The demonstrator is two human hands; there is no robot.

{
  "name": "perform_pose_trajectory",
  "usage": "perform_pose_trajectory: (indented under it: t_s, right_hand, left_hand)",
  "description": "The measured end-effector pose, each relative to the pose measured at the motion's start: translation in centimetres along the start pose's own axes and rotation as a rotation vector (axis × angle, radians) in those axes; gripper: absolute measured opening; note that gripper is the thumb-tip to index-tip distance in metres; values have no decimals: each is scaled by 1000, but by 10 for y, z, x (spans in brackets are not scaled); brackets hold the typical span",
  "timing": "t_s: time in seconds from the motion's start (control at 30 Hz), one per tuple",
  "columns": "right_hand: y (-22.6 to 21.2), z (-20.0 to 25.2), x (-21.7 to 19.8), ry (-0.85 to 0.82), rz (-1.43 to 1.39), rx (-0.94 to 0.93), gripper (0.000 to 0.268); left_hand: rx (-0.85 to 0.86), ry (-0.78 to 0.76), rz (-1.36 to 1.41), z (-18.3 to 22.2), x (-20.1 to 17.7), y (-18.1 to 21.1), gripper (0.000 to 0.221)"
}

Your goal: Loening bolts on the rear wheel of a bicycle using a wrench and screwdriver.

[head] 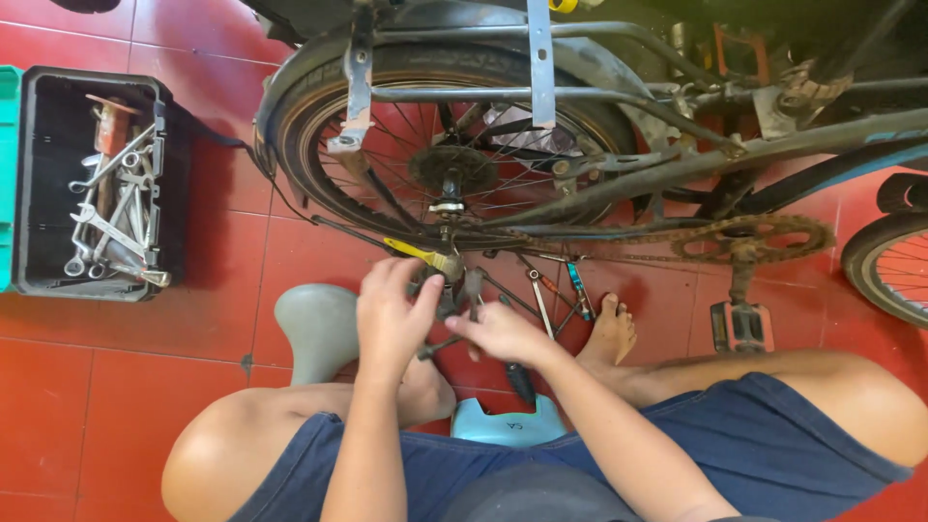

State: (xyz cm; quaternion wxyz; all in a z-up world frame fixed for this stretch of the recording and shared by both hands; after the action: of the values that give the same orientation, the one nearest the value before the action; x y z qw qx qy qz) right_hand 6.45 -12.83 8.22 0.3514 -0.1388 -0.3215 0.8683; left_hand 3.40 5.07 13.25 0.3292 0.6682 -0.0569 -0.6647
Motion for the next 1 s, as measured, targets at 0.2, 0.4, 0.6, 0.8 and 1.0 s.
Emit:
perform_pose_trajectory:
  t_s: [0.2,0.4,0.6,0.8,1.0]
  right_hand:
    - [-10,-38,-5,116,-24,-203,30]
    - [-5,-35,11,104,45,-244,38]
    - [-14,-51,6,129,-32,-306,33]
    - [23,-101,18,91,-375,-298,29]
    - [-6,-61,7,-50,-463,-280,33]
  left_hand:
    - [-249,-579,-25,6,30,-3,53]
    - [-101,-588,-32,21,7,-5,31]
    - [-96,-524,-46,11,-2,0,30]
    - [-181,-244,-7,5,7,-5,18]
    - [-216,-156,121,-2,16,-18,16]
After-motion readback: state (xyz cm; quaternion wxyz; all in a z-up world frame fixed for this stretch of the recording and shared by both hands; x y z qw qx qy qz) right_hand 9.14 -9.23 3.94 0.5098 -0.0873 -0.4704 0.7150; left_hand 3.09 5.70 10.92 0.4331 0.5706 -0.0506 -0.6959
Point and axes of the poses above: each hand's wrist, its own z-axis away from the middle knuckle, its own x-axis out of the palm, y = z × x, the point moved 2 cm from there along -z, towards the middle knuckle, and after that the axes turned 11 degrees about -z, right-handed, at the moved point
